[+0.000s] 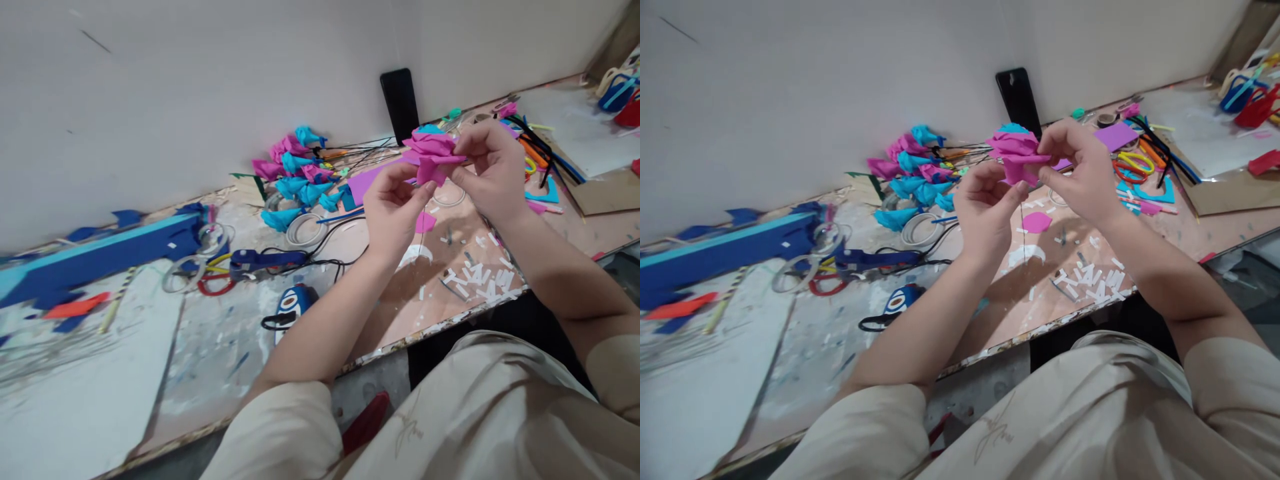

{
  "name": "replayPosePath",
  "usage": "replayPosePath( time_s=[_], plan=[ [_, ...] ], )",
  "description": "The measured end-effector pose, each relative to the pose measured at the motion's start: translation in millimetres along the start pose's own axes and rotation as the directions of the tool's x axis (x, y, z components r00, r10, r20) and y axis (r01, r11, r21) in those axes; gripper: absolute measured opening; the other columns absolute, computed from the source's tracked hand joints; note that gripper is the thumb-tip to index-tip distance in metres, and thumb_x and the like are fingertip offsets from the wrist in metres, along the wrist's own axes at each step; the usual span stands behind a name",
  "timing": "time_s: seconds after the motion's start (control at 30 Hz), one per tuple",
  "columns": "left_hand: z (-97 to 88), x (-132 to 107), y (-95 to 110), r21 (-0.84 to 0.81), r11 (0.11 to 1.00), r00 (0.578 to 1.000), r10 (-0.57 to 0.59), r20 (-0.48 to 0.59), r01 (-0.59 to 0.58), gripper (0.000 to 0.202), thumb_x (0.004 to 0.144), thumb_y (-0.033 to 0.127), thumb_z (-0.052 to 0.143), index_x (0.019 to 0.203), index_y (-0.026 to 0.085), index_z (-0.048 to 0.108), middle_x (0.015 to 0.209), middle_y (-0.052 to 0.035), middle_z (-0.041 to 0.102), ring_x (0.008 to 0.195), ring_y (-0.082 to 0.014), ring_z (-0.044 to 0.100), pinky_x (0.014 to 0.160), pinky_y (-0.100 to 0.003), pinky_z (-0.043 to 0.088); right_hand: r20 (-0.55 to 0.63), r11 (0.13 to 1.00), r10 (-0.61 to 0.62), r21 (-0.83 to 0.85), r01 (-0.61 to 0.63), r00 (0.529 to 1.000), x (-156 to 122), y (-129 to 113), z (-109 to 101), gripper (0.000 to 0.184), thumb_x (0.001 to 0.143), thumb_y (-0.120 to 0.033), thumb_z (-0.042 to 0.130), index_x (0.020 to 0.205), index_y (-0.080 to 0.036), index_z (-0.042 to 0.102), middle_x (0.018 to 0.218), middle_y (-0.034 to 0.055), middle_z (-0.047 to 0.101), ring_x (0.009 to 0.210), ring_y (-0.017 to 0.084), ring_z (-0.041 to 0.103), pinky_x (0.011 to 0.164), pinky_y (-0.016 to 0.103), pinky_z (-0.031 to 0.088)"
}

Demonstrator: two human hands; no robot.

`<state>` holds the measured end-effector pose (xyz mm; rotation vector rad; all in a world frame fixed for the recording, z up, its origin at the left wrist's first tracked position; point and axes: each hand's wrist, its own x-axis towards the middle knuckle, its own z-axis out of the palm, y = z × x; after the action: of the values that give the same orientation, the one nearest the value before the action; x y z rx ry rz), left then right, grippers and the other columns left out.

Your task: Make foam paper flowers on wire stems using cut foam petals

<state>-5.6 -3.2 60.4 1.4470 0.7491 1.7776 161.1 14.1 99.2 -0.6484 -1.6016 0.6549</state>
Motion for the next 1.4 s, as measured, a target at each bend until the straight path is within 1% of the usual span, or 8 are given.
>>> replayPosePath(
  time_s=[0.23,0.37,0.53,0.77,0.97,1.03,1.2,1.4],
  plan=[
    [1.1,-2.4,-2.2,-0.012,1.000,1.000,-0.026,0.011,0.026,0.039,0.074,0.049,0.088,0.100,0.026,0.068,0.094,0.0003,0.069,0.082,-0.0137,0.071,0.072,-0.027,0.059,0.004,0.999,0.005,0.038,-0.005,1.000,-1.0,0.9,1.2,0.031,0.076,-0.039,0.088,0.092,-0.031,0.062,0.094,0.0023,0.064,0.088,0.022,0.060,0.087,0.040,0.053],
    [2.7,-2.7,-0.8,-0.021,0.999,1.000,-0.029,-0.004,0.029,0.038,0.074,0.048,0.088,0.097,0.025,0.067,0.091,0.0015,0.069,0.073,-0.0106,0.069,0.066,-0.023,0.056,-0.017,0.999,-0.004,0.048,0.005,1.000,-1.7,-0.7,2.2,0.029,0.077,-0.038,0.088,0.091,-0.032,0.063,0.093,0.0021,0.064,0.086,0.021,0.060,0.085,0.040,0.054],
    [6.7,-5.1,7.8,0.005,0.999,0.999,-0.039,-0.019,0.039,0.037,0.075,0.046,0.087,0.096,0.023,0.067,0.089,0.0015,0.071,0.066,-0.0087,0.066,0.061,-0.022,0.054,-0.043,0.994,0.094,-0.057,-0.097,0.995,-5.3,-4.5,3.1,0.032,0.076,-0.047,0.087,0.091,-0.033,0.062,0.101,0.0038,0.067,0.106,0.028,0.060,0.097,0.046,0.054],
    [10.5,-9.3,15.5,0.022,0.998,0.998,-0.060,-0.034,0.061,0.038,0.075,0.048,0.087,0.093,0.022,0.066,0.085,0.0025,0.070,0.061,-0.0058,0.062,0.058,-0.019,0.051,-0.079,0.995,0.041,-0.082,-0.048,0.996,-9.4,-4.9,2.8,0.032,0.076,-0.047,0.087,0.092,-0.032,0.063,0.099,0.0048,0.067,0.103,0.029,0.061,0.096,0.048,0.053],
    [9.7,-8.9,8.0,-0.005,0.997,0.996,-0.076,-0.054,0.076,0.038,0.076,0.051,0.085,0.094,0.023,0.067,0.090,0.0012,0.071,0.067,-0.0090,0.065,0.057,-0.021,0.051,-0.119,1.000,0.002,0.019,0.000,0.993,-11.1,-1.7,9.2,0.051,0.069,-0.058,0.089,0.095,-0.030,0.055,0.091,0.0012,0.058,0.091,0.023,0.060,0.083,0.040,0.055],
    [9.5,-9.0,6.3,-0.021,0.995,0.994,-0.093,-0.051,0.092,0.038,0.077,0.051,0.084,0.094,0.023,0.067,0.090,0.0015,0.071,0.068,-0.0093,0.064,0.057,-0.021,0.050,-0.099,0.995,0.056,0.084,-0.047,0.994,-14.0,2.9,12.1,0.058,0.068,-0.062,0.088,0.100,-0.031,0.052,0.095,0.0008,0.058,0.099,0.023,0.061,0.085,0.039,0.055],
    [9.5,-9.4,6.5,-0.050,0.993,0.993,-0.112,-0.029,0.110,0.038,0.075,0.051,0.085,0.093,0.023,0.066,0.089,0.0024,0.070,0.063,-0.0077,0.060,0.053,-0.021,0.048,0.081,0.928,0.262,0.254,-0.274,0.962,-21.8,13.4,18.2,0.066,0.065,-0.062,0.089,0.110,-0.035,0.049,0.109,0.0011,0.066,0.109,0.024,0.061,0.091,0.041,0.057],
    [8.2,-9.3,6.4,-0.068,0.989,0.991,-0.136,-0.014,0.135,0.038,0.076,0.053,0.084,0.093,0.024,0.066,0.089,0.0021,0.070,0.059,-0.0072,0.058,0.052,-0.022,0.048,0.082,0.918,0.238,0.307,-0.251,0.968,-22.3,8.8,21.2,0.060,0.068,-0.061,0.088,0.107,-0.032,0.053,0.102,0.0002,0.067,0.102,0.021,0.065,0.089,0.038,0.059]
  ],
)
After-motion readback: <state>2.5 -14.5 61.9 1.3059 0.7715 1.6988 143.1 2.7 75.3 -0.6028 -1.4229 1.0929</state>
